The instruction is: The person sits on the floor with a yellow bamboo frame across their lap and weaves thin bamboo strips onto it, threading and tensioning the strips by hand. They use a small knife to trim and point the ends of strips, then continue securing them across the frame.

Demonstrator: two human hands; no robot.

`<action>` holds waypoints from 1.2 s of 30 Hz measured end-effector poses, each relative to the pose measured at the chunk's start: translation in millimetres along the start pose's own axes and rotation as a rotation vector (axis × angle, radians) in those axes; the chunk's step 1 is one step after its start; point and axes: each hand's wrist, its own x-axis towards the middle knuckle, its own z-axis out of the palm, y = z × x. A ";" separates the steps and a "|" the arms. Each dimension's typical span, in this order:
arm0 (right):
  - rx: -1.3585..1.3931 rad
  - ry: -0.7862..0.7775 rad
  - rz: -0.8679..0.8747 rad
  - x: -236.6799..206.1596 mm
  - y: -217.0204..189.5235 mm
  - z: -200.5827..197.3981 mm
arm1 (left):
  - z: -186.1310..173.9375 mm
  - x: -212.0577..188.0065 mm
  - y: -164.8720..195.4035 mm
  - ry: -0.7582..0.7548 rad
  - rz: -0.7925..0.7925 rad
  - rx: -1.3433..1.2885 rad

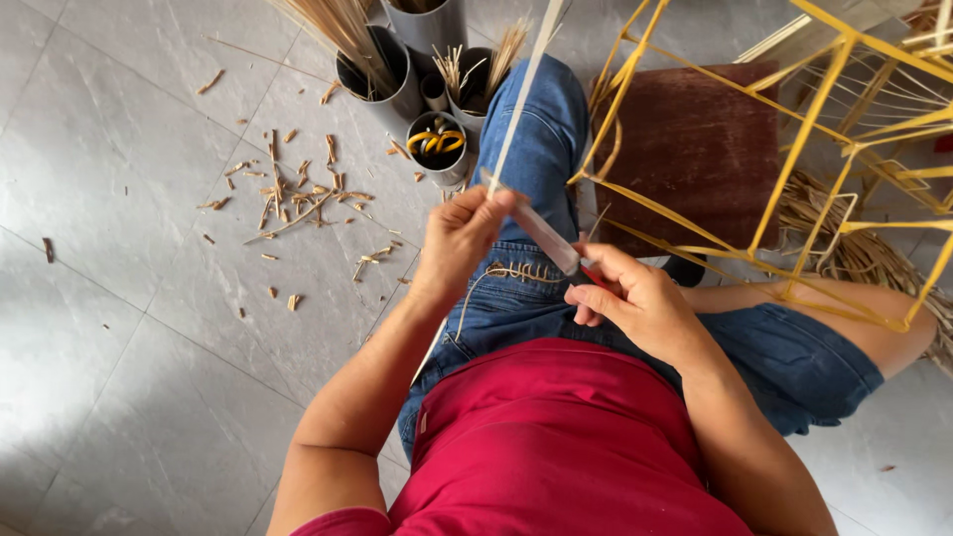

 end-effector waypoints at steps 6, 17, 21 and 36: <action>-0.393 0.044 -0.151 58.4 -38.0 8.3 | -76.8 11.1 12.2 0.285 0.189 0.086; -1.263 -0.064 -0.311 237.8 -34.8 65.0 | -136.0 -5.0 -23.2 0.509 0.053 0.001; -1.287 -0.079 -0.284 285.0 -2.1 82.9 | -142.6 -2.3 -43.3 0.468 0.041 -0.043; -0.104 -0.200 -0.245 231.3 -27.0 80.3 | -115.6 15.4 -63.7 0.346 0.070 -0.133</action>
